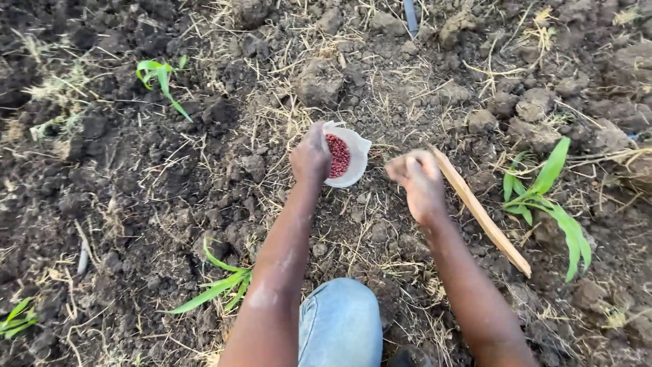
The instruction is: The person kneels in a field and uses a wooden stick to dig small holes in the soil. They take red seeds from a white container and place them into the holes, then cover the seeds with soil using their hands.
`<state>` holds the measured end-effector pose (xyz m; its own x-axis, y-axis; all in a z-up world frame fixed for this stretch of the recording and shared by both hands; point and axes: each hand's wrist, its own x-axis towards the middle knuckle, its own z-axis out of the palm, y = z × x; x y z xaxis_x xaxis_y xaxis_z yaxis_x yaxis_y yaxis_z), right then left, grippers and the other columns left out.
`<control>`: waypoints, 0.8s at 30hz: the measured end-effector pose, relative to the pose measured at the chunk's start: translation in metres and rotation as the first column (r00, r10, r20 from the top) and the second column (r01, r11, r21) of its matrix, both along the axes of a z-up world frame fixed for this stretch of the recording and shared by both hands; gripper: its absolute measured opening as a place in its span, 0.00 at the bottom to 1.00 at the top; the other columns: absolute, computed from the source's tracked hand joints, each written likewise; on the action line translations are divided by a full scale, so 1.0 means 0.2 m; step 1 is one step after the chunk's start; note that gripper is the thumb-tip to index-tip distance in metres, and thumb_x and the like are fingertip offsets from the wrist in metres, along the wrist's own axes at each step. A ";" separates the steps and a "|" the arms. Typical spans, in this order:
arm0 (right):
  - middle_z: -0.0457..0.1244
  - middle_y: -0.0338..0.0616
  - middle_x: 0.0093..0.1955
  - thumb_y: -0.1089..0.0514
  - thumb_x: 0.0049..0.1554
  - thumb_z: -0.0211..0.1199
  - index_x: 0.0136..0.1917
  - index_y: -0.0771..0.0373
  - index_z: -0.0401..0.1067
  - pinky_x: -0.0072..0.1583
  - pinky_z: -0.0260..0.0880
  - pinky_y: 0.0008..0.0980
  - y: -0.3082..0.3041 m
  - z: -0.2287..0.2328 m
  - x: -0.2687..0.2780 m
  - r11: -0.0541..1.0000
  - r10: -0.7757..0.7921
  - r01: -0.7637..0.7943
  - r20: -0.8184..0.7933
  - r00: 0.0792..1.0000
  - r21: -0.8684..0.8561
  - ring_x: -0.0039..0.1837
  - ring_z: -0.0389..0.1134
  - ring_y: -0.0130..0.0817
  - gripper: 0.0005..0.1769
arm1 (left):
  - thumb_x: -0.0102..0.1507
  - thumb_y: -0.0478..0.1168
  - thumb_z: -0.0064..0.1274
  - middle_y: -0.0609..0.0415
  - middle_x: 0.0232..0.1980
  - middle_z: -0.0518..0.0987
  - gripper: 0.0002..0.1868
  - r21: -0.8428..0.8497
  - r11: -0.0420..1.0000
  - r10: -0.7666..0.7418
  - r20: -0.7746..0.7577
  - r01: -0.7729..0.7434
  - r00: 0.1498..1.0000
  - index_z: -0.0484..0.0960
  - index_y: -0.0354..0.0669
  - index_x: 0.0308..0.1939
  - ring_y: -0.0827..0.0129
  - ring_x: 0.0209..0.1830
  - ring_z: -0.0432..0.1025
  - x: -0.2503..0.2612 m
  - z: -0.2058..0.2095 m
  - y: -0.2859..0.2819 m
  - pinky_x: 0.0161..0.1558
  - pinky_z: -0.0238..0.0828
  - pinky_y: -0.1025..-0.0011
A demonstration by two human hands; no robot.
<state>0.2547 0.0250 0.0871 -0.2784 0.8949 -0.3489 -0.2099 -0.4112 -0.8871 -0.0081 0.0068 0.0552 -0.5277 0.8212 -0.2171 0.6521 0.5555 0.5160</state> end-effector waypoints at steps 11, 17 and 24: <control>0.75 0.50 0.63 0.55 0.71 0.60 0.70 0.53 0.79 0.57 0.79 0.37 -0.31 -0.26 0.52 0.808 0.551 -0.507 0.688 0.472 -0.300 0.52 0.78 0.36 0.17 | 0.79 0.52 0.40 0.40 0.40 0.86 0.16 0.111 0.994 0.025 -0.071 -0.017 0.997 0.81 0.73 0.65 0.40 0.43 0.84 0.01 -0.03 0.00 0.50 0.79 0.44; 0.47 0.57 0.91 0.61 0.67 0.61 0.91 0.59 0.49 0.85 0.48 0.49 -0.03 -0.54 0.42 0.749 0.035 -0.660 0.993 0.116 0.051 0.90 0.47 0.51 0.44 | 0.79 0.54 0.40 0.44 0.42 0.88 0.15 0.219 0.976 0.027 -0.125 0.001 0.992 0.83 0.71 0.61 0.39 0.40 0.84 0.02 -0.03 -0.01 0.48 0.80 0.41; 0.51 0.54 0.88 0.69 0.54 0.64 0.87 0.48 0.60 0.83 0.57 0.59 0.04 -0.50 0.51 0.714 0.077 -0.686 0.959 0.272 0.138 0.85 0.54 0.61 0.49 | 0.80 0.50 0.42 0.49 0.36 0.86 0.15 0.189 0.982 0.042 -0.081 -0.026 0.996 0.84 0.67 0.64 0.53 0.31 0.81 0.02 -0.01 -0.02 0.38 0.77 0.59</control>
